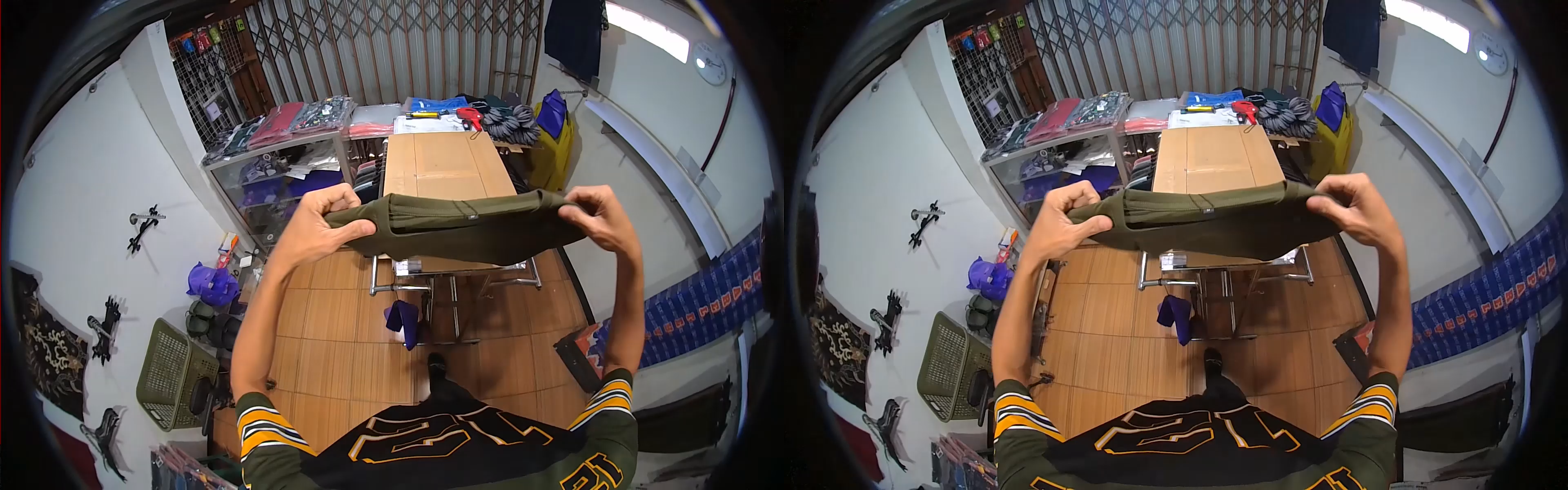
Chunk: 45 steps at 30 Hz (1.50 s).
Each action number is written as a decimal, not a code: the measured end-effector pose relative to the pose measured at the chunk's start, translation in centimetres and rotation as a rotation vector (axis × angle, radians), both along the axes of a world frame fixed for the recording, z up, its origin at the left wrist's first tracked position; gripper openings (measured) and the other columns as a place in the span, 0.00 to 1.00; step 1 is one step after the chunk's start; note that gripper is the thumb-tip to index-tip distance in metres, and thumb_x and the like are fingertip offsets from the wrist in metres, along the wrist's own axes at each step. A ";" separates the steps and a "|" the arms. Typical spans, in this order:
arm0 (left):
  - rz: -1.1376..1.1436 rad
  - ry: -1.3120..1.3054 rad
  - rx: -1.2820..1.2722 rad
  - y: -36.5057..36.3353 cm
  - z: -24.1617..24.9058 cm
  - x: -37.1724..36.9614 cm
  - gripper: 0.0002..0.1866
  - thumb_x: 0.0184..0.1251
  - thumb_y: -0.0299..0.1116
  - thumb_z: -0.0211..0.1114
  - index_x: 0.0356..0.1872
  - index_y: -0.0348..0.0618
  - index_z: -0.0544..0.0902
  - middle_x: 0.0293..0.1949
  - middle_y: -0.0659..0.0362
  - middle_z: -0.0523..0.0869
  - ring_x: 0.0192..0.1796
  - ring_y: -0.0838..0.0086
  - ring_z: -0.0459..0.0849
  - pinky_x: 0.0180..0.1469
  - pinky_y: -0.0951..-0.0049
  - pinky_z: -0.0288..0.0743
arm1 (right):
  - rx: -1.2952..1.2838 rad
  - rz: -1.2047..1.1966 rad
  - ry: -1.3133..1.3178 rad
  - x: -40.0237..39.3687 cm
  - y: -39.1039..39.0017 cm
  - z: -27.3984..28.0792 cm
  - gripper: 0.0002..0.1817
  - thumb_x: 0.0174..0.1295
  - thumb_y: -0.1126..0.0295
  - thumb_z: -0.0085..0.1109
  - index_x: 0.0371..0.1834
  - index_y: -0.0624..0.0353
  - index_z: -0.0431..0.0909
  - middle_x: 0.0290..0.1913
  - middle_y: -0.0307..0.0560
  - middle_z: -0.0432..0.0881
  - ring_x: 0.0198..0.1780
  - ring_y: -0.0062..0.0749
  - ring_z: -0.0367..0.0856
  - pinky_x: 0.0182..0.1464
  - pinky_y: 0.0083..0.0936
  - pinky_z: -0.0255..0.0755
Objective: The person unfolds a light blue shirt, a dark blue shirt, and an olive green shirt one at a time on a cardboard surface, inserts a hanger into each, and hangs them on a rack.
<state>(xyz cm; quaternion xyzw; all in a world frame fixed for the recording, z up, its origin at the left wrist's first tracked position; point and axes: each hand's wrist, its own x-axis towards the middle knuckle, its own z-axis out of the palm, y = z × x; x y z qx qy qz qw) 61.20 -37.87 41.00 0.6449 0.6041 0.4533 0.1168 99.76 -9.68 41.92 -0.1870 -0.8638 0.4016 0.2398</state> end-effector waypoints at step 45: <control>0.035 0.573 -0.244 -15.0 7.3 9.2 0.17 0.49 0.10 0.59 0.33 0.43 0.88 0.29 0.57 0.67 0.32 0.64 0.70 0.34 0.64 0.65 | -0.109 0.716 -0.083 -21.2 -17.1 -22.4 0.46 0.56 0.77 0.62 0.83 0.59 0.59 0.77 0.64 0.70 0.78 0.54 0.68 0.78 0.43 0.65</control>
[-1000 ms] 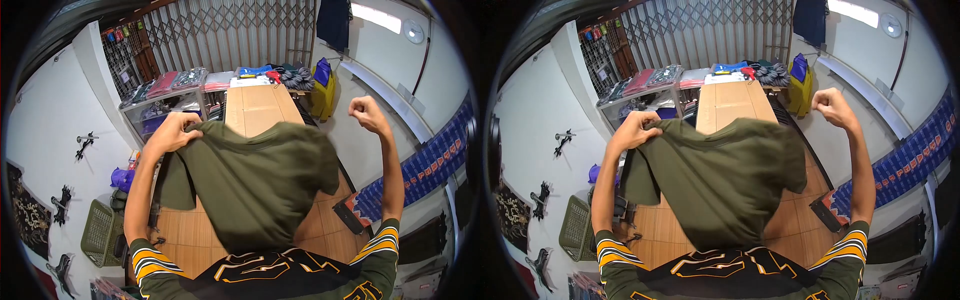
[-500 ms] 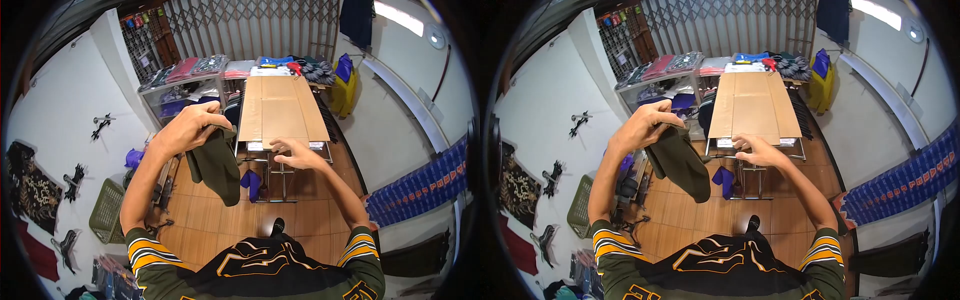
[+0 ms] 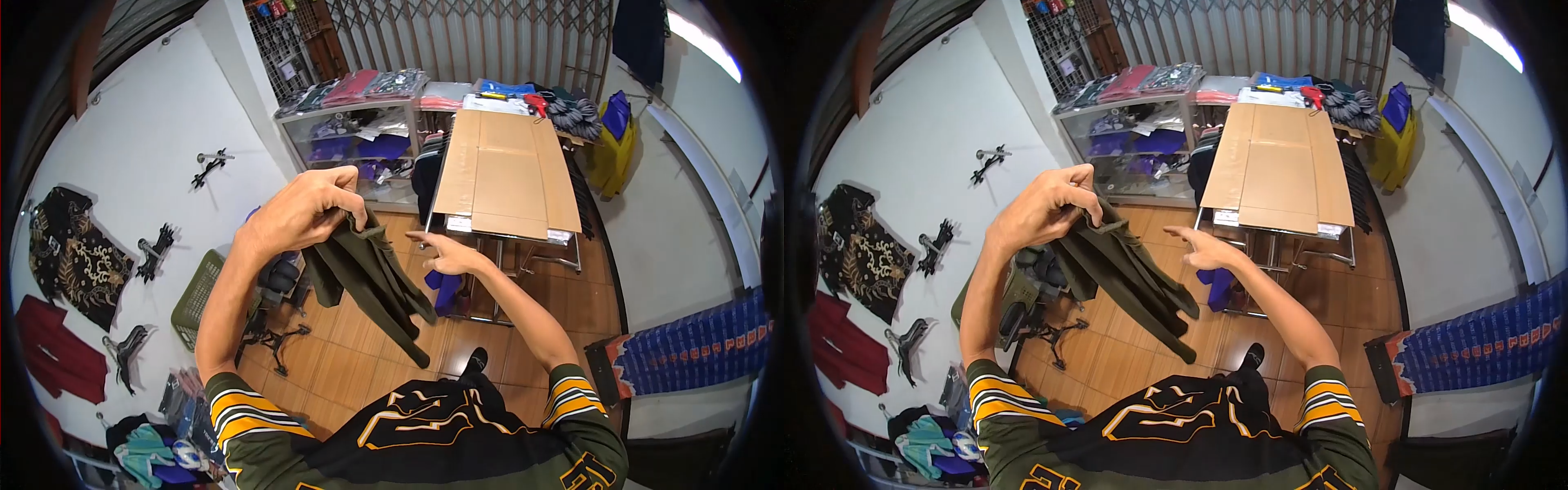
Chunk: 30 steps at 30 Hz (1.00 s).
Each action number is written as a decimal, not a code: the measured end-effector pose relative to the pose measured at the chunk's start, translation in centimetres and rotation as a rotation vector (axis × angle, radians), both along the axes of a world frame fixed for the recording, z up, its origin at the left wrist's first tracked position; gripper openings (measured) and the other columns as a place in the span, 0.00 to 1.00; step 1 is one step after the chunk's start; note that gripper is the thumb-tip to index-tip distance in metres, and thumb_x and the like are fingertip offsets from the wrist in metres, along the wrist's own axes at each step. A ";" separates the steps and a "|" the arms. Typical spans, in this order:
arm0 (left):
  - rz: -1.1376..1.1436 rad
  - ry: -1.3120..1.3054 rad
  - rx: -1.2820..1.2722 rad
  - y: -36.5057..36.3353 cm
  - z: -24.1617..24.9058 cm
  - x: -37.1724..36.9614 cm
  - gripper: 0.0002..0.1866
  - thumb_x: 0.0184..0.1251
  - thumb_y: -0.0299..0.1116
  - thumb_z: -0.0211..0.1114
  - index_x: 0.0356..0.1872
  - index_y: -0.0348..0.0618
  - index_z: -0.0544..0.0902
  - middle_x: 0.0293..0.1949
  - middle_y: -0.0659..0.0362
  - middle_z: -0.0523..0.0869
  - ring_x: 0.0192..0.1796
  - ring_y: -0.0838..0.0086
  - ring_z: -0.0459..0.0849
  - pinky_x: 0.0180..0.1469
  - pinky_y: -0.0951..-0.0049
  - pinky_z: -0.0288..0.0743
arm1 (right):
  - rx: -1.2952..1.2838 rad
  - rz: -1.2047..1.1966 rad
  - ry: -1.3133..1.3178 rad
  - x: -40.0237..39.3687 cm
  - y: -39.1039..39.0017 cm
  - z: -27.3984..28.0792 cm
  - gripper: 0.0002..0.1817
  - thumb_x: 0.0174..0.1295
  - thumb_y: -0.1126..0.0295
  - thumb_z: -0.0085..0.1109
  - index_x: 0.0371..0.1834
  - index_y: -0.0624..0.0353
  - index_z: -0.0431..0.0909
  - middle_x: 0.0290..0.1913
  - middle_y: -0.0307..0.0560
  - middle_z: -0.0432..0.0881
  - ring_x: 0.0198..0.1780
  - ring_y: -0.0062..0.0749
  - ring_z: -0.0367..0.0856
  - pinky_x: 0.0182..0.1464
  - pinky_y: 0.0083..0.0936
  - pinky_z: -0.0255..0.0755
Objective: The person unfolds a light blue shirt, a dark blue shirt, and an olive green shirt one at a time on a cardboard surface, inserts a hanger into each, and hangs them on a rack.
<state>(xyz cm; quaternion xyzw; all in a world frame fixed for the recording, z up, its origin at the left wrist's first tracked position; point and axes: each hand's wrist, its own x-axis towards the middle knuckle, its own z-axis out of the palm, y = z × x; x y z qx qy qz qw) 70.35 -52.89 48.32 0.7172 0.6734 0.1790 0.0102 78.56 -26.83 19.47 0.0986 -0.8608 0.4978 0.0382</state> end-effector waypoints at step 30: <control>0.159 0.333 0.663 -0.7 -10.7 -3.2 0.34 0.40 0.13 0.70 0.55 0.49 0.88 0.30 0.58 0.75 0.26 0.65 0.79 0.27 0.65 0.74 | -0.019 -0.349 0.135 18.4 2.1 2.1 0.14 0.56 0.86 0.67 0.32 0.60 0.69 0.40 0.44 0.72 0.46 0.32 0.75 0.54 0.28 0.69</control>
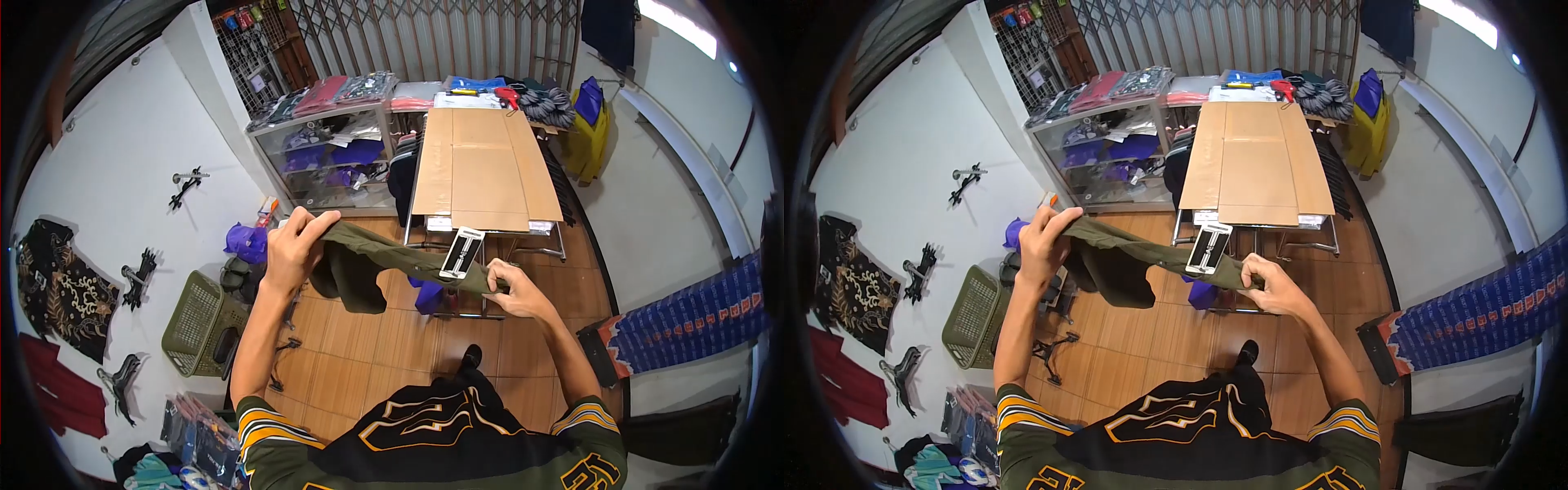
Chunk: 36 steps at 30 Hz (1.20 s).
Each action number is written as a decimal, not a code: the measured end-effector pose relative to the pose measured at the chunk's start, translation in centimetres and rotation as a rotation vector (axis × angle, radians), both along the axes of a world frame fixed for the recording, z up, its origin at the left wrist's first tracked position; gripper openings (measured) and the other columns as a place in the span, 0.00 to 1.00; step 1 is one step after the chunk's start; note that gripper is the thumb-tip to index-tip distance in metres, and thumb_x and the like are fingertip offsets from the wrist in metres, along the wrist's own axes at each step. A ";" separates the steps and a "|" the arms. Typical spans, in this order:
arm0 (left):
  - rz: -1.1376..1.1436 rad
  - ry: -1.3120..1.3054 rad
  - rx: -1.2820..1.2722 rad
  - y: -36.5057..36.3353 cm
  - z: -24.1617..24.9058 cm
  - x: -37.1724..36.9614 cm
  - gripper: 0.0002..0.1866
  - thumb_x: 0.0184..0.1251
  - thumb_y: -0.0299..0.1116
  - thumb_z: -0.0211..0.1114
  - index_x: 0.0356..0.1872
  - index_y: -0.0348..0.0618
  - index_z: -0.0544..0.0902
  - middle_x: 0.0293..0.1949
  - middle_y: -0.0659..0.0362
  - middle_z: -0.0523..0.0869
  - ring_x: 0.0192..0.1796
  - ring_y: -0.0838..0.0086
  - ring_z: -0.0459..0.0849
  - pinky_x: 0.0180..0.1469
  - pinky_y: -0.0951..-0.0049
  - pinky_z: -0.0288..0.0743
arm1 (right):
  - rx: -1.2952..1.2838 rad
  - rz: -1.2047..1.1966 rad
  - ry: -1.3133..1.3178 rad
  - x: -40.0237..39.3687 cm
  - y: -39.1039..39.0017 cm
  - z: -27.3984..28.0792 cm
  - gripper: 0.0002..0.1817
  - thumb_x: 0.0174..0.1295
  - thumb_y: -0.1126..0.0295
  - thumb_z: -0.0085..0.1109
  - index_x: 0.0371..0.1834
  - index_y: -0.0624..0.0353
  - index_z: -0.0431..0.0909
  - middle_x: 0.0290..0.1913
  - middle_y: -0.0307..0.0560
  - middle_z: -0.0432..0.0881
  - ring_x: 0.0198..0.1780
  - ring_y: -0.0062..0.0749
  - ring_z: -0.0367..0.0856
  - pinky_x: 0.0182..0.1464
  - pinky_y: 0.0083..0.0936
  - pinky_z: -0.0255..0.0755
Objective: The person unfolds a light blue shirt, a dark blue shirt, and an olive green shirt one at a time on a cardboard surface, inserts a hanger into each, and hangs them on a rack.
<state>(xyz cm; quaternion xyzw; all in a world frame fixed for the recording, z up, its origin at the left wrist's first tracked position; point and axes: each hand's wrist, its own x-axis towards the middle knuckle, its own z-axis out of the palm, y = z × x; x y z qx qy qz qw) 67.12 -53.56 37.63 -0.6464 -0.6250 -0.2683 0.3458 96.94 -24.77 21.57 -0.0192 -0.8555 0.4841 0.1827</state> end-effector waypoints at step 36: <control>0.225 -0.624 -0.323 19.8 -2.5 4.0 0.08 0.79 0.31 0.63 0.44 0.35 0.80 0.31 0.40 0.83 0.34 0.43 0.83 0.38 0.58 0.75 | 0.233 -0.922 0.178 12.7 21.9 9.5 0.05 0.71 0.79 0.60 0.44 0.67 0.85 0.32 0.44 0.87 0.36 0.21 0.81 0.43 0.23 0.76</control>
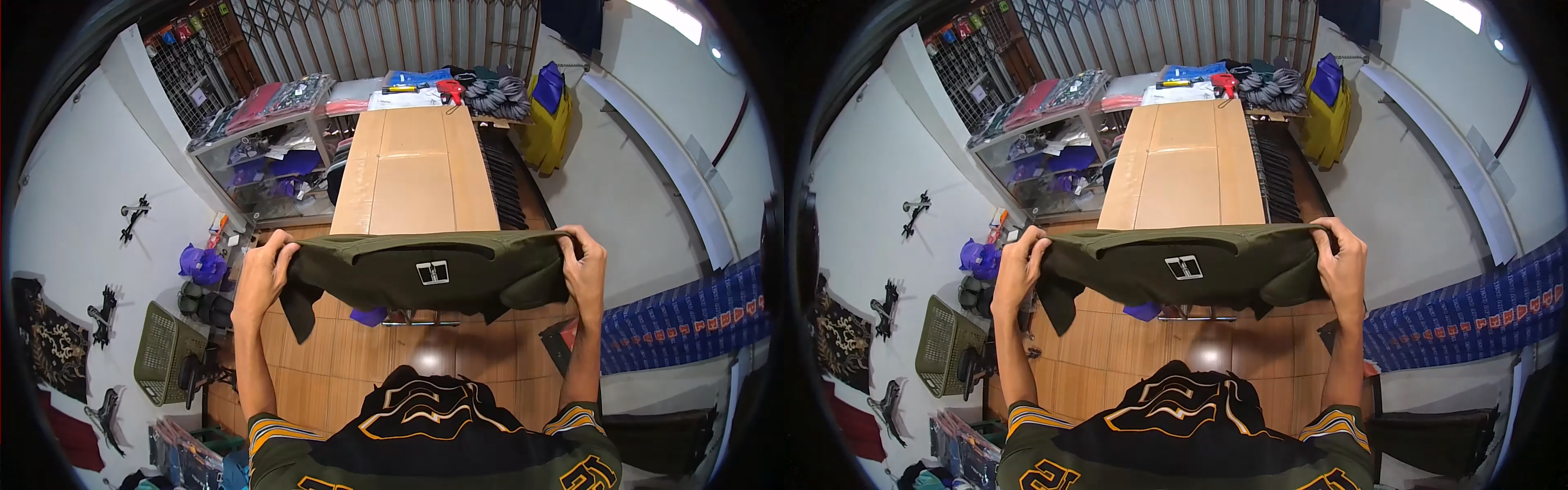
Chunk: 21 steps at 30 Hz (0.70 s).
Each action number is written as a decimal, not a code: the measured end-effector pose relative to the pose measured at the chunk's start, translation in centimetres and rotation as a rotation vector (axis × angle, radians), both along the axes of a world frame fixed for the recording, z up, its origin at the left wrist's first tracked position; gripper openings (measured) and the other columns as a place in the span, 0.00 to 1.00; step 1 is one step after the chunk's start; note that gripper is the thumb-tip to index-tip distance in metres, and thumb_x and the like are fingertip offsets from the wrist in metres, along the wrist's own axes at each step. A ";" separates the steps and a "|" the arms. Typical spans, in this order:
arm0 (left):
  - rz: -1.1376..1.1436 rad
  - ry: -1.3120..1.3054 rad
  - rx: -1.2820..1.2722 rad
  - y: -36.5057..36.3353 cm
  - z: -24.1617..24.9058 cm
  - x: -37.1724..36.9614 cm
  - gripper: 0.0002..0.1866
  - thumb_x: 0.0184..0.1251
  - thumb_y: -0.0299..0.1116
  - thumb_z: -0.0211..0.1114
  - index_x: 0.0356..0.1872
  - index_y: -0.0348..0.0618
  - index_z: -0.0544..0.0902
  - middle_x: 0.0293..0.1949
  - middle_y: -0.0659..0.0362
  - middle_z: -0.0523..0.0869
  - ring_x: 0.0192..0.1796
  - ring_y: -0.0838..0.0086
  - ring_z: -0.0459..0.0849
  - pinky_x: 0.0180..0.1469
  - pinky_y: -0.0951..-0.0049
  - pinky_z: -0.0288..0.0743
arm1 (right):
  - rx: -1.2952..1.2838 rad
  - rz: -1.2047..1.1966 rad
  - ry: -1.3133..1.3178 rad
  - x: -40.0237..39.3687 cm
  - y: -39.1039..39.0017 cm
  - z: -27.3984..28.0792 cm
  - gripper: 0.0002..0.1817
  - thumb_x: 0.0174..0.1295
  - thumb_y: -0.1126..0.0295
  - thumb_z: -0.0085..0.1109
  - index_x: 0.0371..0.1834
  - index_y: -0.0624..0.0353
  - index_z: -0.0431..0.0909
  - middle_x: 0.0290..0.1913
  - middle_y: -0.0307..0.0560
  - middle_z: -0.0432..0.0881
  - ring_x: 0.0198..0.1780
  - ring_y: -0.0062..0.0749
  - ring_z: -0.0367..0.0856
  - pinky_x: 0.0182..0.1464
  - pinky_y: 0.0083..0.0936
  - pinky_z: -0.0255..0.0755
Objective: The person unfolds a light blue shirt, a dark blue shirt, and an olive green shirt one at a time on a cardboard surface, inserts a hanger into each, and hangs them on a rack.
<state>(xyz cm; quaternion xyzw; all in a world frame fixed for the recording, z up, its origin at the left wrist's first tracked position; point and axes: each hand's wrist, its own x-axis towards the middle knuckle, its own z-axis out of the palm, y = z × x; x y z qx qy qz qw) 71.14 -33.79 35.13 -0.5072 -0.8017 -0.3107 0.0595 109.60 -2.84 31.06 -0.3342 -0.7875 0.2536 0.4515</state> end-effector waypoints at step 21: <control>-0.123 0.154 0.057 25.2 2.0 -26.9 0.17 0.74 0.44 0.70 0.38 0.37 0.86 0.29 0.43 0.85 0.29 0.52 0.83 0.37 0.59 0.76 | 0.135 0.047 -0.212 -22.4 29.6 2.1 0.15 0.68 0.60 0.69 0.41 0.63 0.86 0.34 0.56 0.88 0.35 0.40 0.85 0.43 0.33 0.77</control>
